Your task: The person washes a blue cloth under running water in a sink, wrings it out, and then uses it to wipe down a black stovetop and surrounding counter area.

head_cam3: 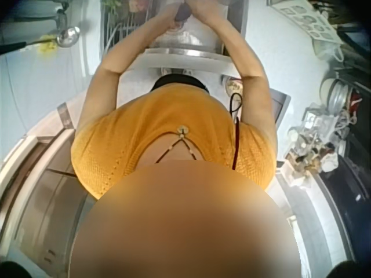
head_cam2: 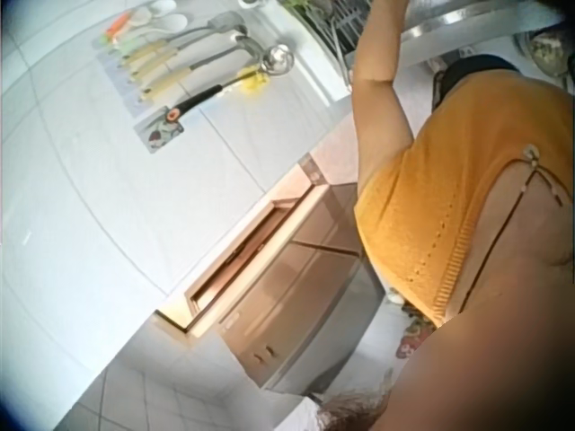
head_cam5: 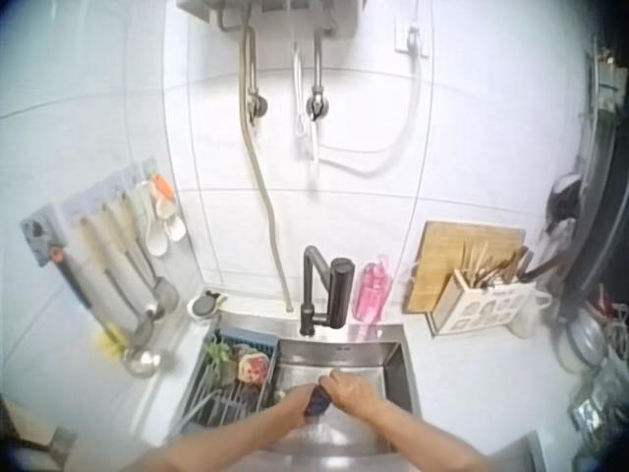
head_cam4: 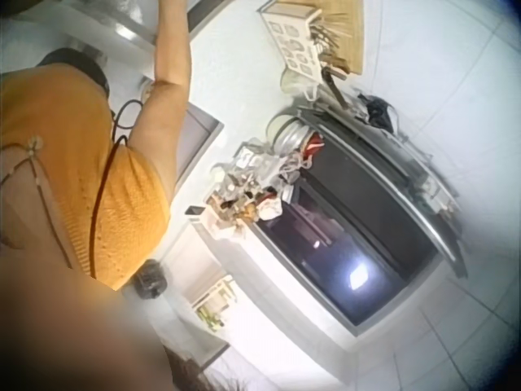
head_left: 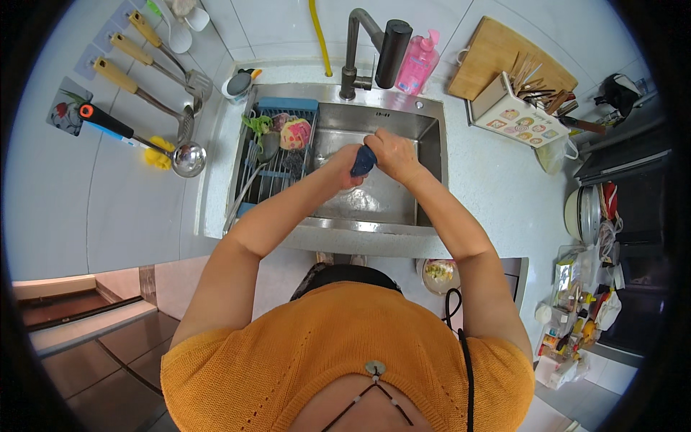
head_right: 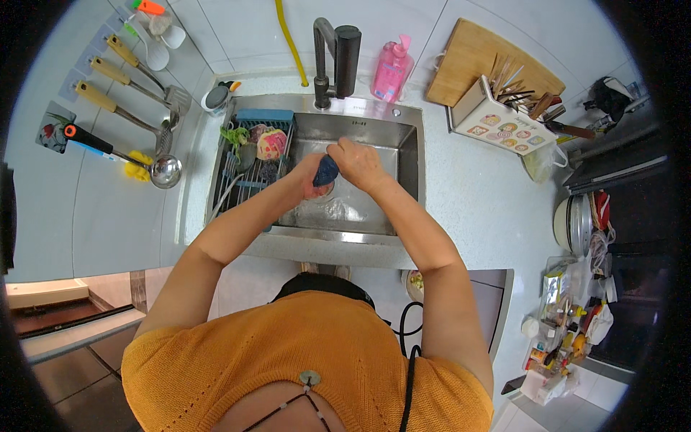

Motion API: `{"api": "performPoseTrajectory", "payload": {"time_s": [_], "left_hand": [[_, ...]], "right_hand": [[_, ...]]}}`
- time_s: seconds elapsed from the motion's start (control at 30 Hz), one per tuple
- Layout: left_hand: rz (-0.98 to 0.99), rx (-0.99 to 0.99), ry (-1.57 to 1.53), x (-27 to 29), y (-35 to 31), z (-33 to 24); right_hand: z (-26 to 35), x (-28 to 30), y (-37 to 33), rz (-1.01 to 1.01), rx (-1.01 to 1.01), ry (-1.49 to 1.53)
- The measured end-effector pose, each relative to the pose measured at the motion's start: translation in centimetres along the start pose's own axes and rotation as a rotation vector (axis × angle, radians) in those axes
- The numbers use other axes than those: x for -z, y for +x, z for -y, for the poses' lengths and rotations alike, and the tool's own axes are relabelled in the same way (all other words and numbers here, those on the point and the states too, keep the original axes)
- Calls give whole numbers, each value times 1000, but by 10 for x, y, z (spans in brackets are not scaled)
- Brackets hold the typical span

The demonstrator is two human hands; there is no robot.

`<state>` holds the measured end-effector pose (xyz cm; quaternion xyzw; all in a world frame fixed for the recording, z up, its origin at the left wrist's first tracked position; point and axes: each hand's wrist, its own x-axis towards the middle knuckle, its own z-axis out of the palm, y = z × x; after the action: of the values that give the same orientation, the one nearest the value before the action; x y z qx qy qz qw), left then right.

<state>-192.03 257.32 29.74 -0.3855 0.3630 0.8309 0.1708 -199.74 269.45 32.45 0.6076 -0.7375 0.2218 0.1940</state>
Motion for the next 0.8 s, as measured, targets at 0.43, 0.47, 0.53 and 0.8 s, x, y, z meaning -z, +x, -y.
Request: {"api": "performPoseTrajectory", "payload": {"time_s": [0.43,0.47,0.53,0.8], "left_hand": [[11,-688,245,14,-37,-21],[-3,-881,351,9,-46,-23],[-35,-1265,567,0,-64,-27],[-18,-1480,736,-29,-101,-30]], "right_hand": [[-1,42,-10,48,-114,197],[4,45,-8,-2,-193,298],[7,50,-9,-13,-444,710],[-16,72,-23,380,-966,1355]]}}
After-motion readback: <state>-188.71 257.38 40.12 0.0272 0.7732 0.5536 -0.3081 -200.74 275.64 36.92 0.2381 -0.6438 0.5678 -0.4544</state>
